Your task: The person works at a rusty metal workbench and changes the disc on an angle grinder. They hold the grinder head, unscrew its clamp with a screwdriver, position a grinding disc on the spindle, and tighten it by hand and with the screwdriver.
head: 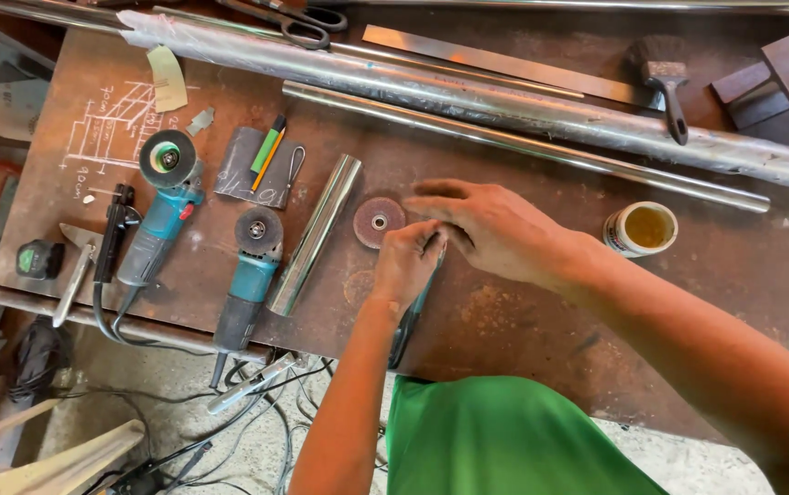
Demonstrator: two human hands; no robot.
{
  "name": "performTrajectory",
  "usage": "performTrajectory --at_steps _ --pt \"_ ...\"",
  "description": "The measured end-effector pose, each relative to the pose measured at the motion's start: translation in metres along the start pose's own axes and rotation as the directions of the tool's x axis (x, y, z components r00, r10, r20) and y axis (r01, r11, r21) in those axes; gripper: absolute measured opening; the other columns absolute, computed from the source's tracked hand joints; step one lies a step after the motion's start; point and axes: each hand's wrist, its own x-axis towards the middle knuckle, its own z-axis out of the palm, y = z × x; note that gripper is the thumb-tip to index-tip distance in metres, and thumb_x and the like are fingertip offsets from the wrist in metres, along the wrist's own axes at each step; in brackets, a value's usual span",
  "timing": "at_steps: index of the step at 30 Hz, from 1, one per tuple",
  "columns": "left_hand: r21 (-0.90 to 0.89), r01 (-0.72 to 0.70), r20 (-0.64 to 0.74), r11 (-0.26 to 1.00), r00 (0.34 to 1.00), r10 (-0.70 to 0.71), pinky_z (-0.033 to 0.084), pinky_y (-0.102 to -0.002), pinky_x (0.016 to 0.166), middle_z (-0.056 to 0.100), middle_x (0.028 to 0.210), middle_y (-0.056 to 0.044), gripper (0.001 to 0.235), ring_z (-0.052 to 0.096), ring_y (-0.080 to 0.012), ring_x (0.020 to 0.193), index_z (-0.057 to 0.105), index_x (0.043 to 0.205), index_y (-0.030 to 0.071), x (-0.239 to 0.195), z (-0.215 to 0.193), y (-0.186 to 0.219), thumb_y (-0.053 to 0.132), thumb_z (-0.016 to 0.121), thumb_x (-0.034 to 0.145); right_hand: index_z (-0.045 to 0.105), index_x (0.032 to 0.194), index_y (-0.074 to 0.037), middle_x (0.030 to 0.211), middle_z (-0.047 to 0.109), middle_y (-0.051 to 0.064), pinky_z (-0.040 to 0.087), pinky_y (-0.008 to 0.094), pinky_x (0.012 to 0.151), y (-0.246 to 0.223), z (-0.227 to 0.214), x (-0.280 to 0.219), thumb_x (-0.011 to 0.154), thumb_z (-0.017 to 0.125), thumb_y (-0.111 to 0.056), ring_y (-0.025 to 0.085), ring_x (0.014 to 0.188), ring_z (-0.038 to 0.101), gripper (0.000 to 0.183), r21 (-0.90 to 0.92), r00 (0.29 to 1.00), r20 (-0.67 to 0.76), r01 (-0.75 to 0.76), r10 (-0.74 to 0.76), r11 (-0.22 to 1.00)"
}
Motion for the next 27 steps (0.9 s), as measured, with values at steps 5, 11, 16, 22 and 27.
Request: performTrajectory --at_steps 5,11,16,22,27 --pt "-0.083 0.042 -0.097 0.996 0.994 -0.05 0.059 -0.037 0.07 0.074 0.074 -0.01 0.008 0.076 -0.0274 0.08 0.074 0.078 0.013 -0.003 0.014 -0.011 0.007 0.079 0.078 0.071 0.104 -0.016 0.085 0.065 0.006 0.058 0.039 0.062 0.05 0.04 0.0 0.09 0.077 -0.031 0.029 0.074 0.072 0.022 -0.238 0.967 -0.252 -0.027 -0.035 0.971" --pt "0.018 0.015 -0.052 1.0 0.999 -0.014 0.057 -0.046 0.07 0.073 0.073 -0.011 0.006 0.073 -0.036 0.08 0.073 0.081 0.013 -0.007 0.01 -0.011 0.009 0.073 0.085 0.066 0.122 -0.009 0.106 0.067 0.012 0.058 0.044 0.069 0.039 0.028 0.0 0.088 0.075 -0.013 0.032 0.084 0.073 0.035 0.026 0.976 -0.207 0.078 -0.071 0.997" --pt "-0.039 0.036 -0.151 0.999 0.988 -0.041 0.059 -0.034 0.073 0.074 0.075 -0.003 0.007 0.076 -0.0212 0.081 0.076 0.08 0.022 -0.004 0.015 -0.019 0.018 0.081 0.08 0.072 0.111 -0.014 0.085 0.066 0.004 0.058 0.034 0.063 0.057 0.042 0.003 0.087 0.083 -0.03 0.024 0.073 0.072 0.031 -0.155 0.949 -0.314 -0.014 -0.036 0.988" --pt "0.033 -0.033 -0.081 0.999 0.996 0.035 0.059 -0.043 0.069 0.073 0.077 -0.016 0.003 0.073 -0.0381 0.082 0.074 0.086 0.009 -0.007 0.013 -0.02 0.01 0.073 0.088 0.07 0.112 -0.01 0.086 0.069 0.008 0.059 0.039 0.068 0.044 0.035 0.004 0.086 0.082 -0.02 0.031 0.083 0.075 0.03 0.053 0.966 -0.241 0.105 -0.089 0.993" --pt "0.091 -0.03 -0.148 0.995 0.988 0.043 0.058 -0.046 0.07 0.074 0.079 -0.013 0.006 0.073 -0.0354 0.084 0.075 0.089 0.014 -0.009 0.01 -0.024 0.01 0.075 0.084 0.051 0.141 -0.008 0.116 0.062 0.016 0.058 0.05 0.081 0.052 0.044 0.007 0.085 0.082 -0.029 0.04 0.103 0.068 0.067 0.037 0.983 -0.185 0.021 -0.014 0.999"
